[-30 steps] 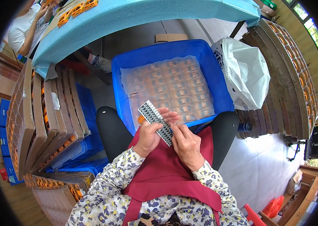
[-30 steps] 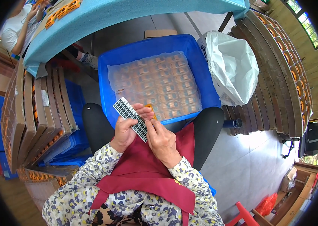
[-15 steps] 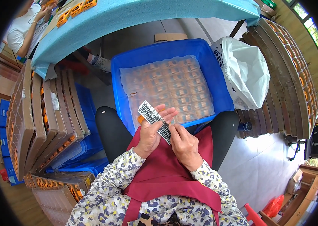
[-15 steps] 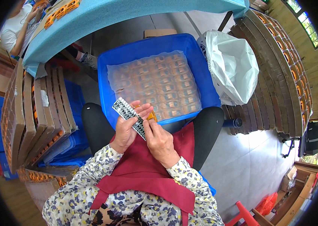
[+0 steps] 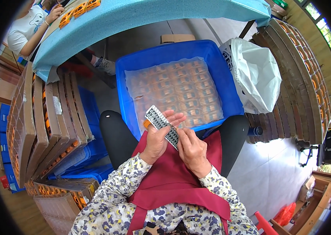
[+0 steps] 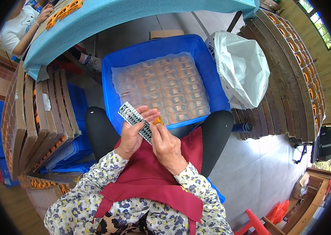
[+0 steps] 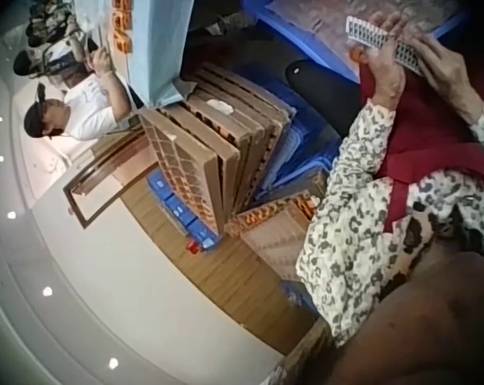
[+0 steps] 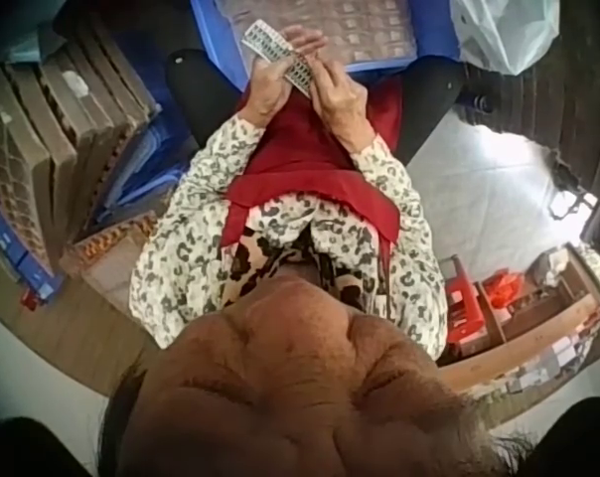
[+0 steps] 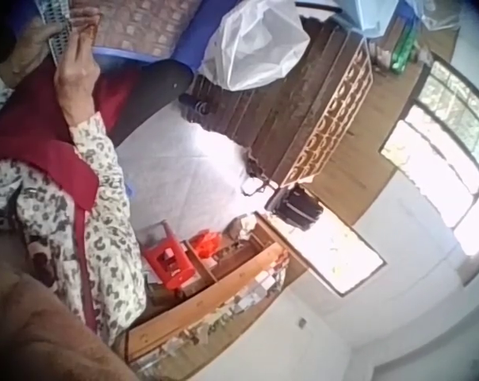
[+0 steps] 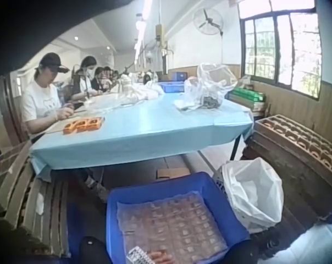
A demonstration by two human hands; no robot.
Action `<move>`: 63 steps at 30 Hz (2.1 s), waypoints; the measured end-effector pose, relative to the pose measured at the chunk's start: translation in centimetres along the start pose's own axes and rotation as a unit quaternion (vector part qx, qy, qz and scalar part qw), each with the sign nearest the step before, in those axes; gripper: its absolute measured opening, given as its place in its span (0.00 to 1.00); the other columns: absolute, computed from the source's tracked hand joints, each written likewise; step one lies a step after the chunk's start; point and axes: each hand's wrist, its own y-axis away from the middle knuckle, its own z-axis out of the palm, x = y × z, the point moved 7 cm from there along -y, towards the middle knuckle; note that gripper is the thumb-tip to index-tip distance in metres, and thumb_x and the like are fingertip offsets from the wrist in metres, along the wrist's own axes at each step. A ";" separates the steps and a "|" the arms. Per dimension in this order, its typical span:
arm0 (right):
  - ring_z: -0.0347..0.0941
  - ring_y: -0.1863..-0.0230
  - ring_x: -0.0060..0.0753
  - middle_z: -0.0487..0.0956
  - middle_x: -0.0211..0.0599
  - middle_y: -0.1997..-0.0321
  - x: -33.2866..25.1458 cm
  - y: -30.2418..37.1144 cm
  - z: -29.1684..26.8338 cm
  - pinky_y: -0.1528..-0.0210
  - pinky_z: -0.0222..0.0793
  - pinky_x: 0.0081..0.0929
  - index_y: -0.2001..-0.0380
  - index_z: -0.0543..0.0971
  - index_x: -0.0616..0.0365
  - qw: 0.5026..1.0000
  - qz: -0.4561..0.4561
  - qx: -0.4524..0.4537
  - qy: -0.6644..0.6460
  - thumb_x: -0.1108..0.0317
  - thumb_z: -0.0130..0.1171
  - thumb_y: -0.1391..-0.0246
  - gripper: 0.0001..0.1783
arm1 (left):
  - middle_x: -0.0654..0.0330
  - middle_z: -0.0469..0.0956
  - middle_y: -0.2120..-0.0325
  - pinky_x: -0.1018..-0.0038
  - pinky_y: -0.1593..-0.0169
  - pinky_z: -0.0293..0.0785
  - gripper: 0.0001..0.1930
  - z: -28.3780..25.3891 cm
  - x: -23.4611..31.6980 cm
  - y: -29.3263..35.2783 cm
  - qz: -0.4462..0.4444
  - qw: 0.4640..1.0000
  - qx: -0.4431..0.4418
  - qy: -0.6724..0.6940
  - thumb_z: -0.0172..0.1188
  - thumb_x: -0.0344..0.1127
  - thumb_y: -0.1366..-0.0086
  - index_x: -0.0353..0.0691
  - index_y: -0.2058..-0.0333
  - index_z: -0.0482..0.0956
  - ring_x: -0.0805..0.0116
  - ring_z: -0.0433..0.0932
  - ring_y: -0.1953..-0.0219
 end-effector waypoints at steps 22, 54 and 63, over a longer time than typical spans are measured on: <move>0.79 0.66 0.42 0.78 0.43 0.61 0.8 0.0 -1.0 0.68 0.77 0.31 0.57 0.77 0.64 0.998 0.030 0.023 -0.047 0.80 0.59 0.54 0.17 | 0.42 0.71 0.47 0.56 0.36 0.64 0.19 -0.8 -0.6 0.0 0.002 1.000 0.005 0.011 0.45 0.19 0.37 0.35 0.47 0.66 0.47 0.71 0.42; 0.79 0.65 0.42 0.79 0.43 0.62 0.5 0.4 -0.7 0.67 0.77 0.30 0.59 0.78 0.64 0.997 0.031 0.004 -0.067 0.81 0.60 0.55 0.16 | 0.45 0.74 0.48 0.56 0.37 0.65 0.16 -0.4 -1.2 0.2 0.008 1.000 -0.018 -0.001 0.46 0.21 0.35 0.38 0.50 0.69 0.47 0.72 0.43; 0.80 0.67 0.43 0.79 0.44 0.63 1.5 1.3 -1.1 0.68 0.77 0.31 0.61 0.78 0.64 0.992 0.068 0.020 -0.105 0.83 0.60 0.55 0.14 | 0.45 0.74 0.48 0.57 0.37 0.65 0.15 -0.3 -1.6 0.5 -0.013 0.999 -0.009 0.042 0.49 0.21 0.36 0.37 0.51 0.71 0.48 0.71 0.42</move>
